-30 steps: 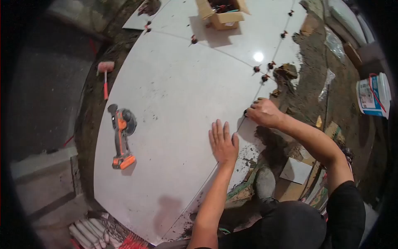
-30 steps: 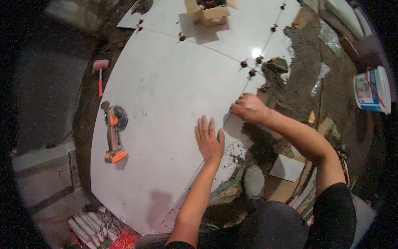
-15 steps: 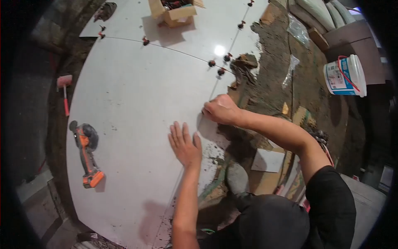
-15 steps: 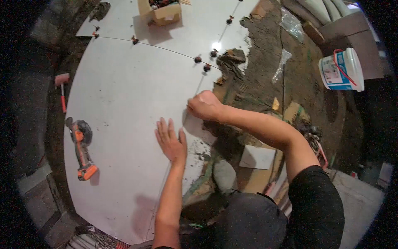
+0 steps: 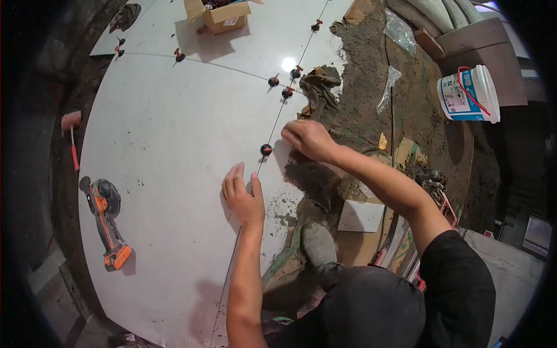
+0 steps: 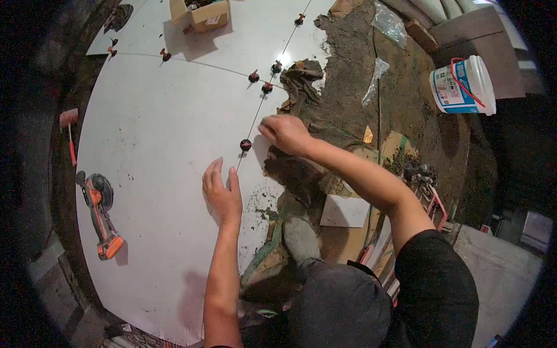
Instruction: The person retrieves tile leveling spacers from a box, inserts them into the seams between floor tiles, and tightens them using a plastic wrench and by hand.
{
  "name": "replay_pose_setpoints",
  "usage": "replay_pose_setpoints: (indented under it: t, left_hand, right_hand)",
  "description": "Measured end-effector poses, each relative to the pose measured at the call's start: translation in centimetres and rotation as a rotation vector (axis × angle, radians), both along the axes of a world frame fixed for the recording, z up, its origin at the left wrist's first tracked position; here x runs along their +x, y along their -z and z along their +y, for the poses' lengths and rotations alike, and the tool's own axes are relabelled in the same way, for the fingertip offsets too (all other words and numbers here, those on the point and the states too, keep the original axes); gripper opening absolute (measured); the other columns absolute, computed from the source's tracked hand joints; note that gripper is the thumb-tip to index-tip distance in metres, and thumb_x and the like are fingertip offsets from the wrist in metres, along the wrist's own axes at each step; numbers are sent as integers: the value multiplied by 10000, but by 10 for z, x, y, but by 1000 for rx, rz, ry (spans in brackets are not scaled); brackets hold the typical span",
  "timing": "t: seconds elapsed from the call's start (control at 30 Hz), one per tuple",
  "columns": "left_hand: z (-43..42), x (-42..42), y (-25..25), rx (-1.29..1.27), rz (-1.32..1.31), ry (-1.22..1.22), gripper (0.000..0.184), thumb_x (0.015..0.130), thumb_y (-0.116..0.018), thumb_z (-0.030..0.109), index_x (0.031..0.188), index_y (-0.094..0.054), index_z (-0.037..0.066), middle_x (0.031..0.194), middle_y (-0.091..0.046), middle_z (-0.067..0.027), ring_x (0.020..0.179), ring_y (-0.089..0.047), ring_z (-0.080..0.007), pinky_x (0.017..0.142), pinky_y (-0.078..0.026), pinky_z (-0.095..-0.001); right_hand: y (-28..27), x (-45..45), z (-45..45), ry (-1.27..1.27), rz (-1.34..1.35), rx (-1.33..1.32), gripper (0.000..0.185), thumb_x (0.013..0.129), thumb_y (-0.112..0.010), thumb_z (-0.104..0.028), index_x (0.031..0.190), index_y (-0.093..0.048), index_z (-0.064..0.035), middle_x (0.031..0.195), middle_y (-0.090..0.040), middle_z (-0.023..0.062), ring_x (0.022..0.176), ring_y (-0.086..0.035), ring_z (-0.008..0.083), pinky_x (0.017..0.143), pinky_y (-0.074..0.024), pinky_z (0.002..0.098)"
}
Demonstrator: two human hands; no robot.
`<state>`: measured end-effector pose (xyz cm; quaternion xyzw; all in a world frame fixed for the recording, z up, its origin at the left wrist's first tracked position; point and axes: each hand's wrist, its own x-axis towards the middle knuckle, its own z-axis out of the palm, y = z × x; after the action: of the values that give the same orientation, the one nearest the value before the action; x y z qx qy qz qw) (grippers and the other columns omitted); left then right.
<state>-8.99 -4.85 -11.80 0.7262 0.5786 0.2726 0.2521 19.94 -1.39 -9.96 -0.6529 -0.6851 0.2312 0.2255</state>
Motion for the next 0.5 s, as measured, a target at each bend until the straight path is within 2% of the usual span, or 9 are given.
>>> replay_pose_setpoints:
  t: [0.1, 0.13, 0.2, 0.27, 0.37, 0.4, 0.43, 0.47, 0.5]
  left_hand:
    - [35, 26, -27, -60, -201, 164, 407, 1065, -819, 188, 1439, -752, 41, 1340, -769, -157, 1236, -722, -367, 1096, -577, -471]
    - [48, 34, -44, -16, -169, 264, 391, 1056, -832, 188, 1417, -764, 53, 1307, -780, -155, 1199, -748, -373, 1041, -610, -454]
    - [72, 43, -40, 87, -159, 338, 390, 1051, -826, 221, 1406, -765, 70, 1320, -782, -127, 1236, -733, -353, 1075, -591, -474]
    - [98, 33, -31, 98, -105, 280, 401, 1083, -787, 233, 1441, -746, 57, 1398, -755, -154, 1317, -701, -371, 1142, -564, -488]
    - [132, 7, -18, 33, 81, 124, 454, 1139, -715, 262, 1534, -686, 40, 1580, -671, -193, 1491, -610, -390, 1262, -496, -504]
    - [142, 4, -18, 50, 129, 72, 478, 1149, -698, 270, 1566, -661, 40, 1631, -636, -191, 1540, -571, -388, 1297, -470, -504]
    - [151, 2, -18, 65, 175, 22, 502, 1158, -682, 278, 1598, -637, 41, 1681, -600, -189, 1589, -532, -386, 1331, -444, -505]
    - [158, 1, -14, 27, 228, 27, 571, 1173, -653, 305, 1671, -565, 42, 1785, -508, -168, 1677, -444, -369, 1399, -374, -514]
    - [158, 3, -1, 105, 289, 20, 572, 1180, -640, 315, 1673, -565, 35, 1798, -495, -170, 1688, -429, -372, 1410, -355, -519]
  right_hand:
    - [-9, -12, -21, -4, 163, -95, 189, 1087, -759, -248, 1142, -782, -69, 1032, -758, 180, 945, -765, 461, 837, -617, 553]
    - [-1, -14, -24, -37, 104, -27, 174, 1058, -771, -219, 1168, -786, -85, 1059, -765, 166, 958, -772, 447, 838, -624, 540]
    - [1, -16, -18, -38, 46, 45, 211, 988, -797, -176, 1191, -799, -117, 1096, -780, 138, 999, -790, 397, 829, -633, 512]
    - [-12, -6, 7, 30, 79, 208, 116, 1032, -820, -217, 1082, -813, -113, 901, -765, 120, 876, -787, 399, 764, -624, 510]
    - [-46, 33, 70, 133, -109, 283, 219, 1074, -832, -300, 988, -823, -98, 727, -711, 124, 719, -753, 393, 700, -610, 486]
    - [-67, 41, 100, 220, 135, 226, 245, 1079, -824, -317, 984, -820, -91, 799, -743, 130, 728, -753, 375, 692, -602, 472]
    - [-82, 54, 132, 211, -45, 344, 258, 1089, -810, -323, 998, -820, -82, 875, -765, 141, 750, -753, 374, 690, -597, 475]
    - [-90, 62, 166, 232, -43, 395, 277, 1092, -802, -337, 991, -815, -80, 912, -761, 146, 810, -759, 377, 726, -602, 488]
    - [-99, 71, 206, 235, -95, 440, 295, 1098, -783, -347, 985, -813, -77, 917, -762, 155, 864, -761, 383, 781, -610, 507]
